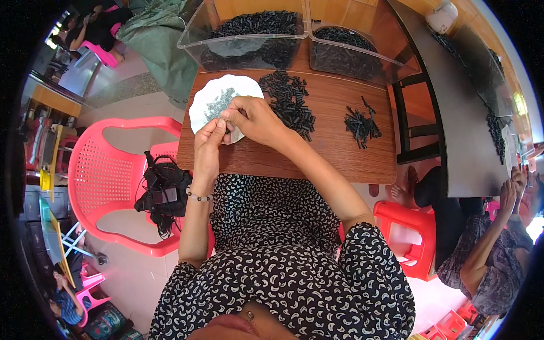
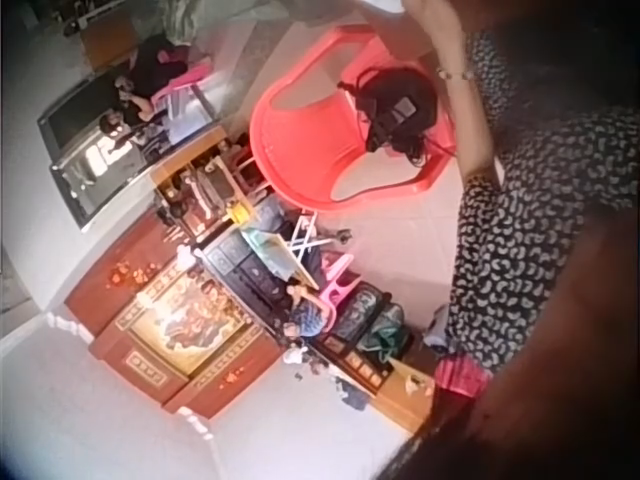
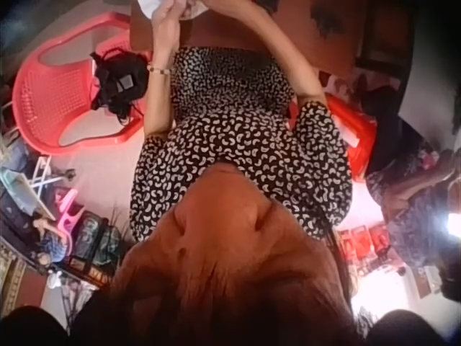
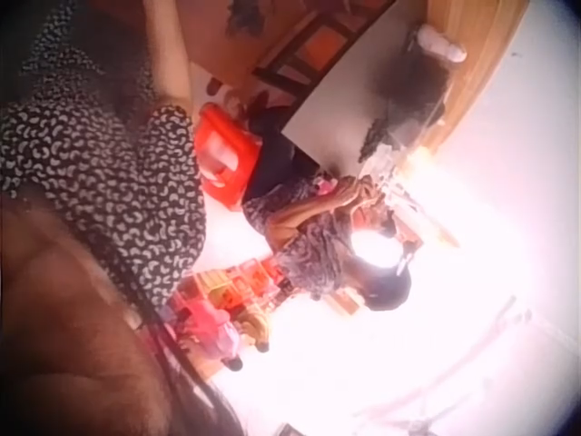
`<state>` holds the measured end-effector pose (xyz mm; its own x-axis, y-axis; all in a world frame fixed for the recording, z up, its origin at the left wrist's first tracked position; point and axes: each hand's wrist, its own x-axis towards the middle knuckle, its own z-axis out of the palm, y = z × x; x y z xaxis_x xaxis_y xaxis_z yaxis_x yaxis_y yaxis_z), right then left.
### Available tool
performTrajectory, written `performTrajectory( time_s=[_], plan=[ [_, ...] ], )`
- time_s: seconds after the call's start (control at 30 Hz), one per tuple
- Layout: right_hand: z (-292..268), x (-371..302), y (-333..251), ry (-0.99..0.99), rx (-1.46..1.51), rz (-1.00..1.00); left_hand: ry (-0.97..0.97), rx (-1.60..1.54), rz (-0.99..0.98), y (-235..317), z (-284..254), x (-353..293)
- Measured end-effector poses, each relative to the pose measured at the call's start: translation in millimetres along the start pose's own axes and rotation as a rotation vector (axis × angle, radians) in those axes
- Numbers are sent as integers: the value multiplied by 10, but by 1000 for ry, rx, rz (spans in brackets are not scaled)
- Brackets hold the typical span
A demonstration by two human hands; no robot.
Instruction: The person takes plastic parts and small springs from containers and a plate, then manually fits the springs into the plastic parts to assemble small components.
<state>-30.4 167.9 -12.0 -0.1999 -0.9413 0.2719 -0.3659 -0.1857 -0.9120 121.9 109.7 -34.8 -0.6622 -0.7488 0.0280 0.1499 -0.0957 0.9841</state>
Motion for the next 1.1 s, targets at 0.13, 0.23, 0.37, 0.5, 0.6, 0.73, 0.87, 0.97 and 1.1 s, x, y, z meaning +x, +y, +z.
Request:
performTrajectory(
  time_s=[0.13,0.23,0.37,0.5,0.6,0.73,0.87,0.97,1.1],
  plan=[
    [48,36,119,69,-93,-166,-173,-518,-200,-52,-108,67],
    [76,82,221,125,-193,-311,-240,-877,-388,-86,-118,123],
    [122,63,247,108,-73,-194,-388,-1185,-456,-93,-111,133],
    [156,54,326,27,219,-20,-373,-1236,-476,-93,-114,141],
    [157,62,350,-17,295,6,-305,-1272,-512,-93,-102,135],
    [181,67,338,-14,344,36,-330,-1438,-576,-77,-80,127],
    [195,86,357,-4,399,53,-335,-1544,-638,-36,-72,139],
    [195,113,366,52,350,97,-330,-1560,-645,-67,-102,149],
    [113,163,396,182,139,62,-317,-1570,-626,-67,-108,153]
  ],
)
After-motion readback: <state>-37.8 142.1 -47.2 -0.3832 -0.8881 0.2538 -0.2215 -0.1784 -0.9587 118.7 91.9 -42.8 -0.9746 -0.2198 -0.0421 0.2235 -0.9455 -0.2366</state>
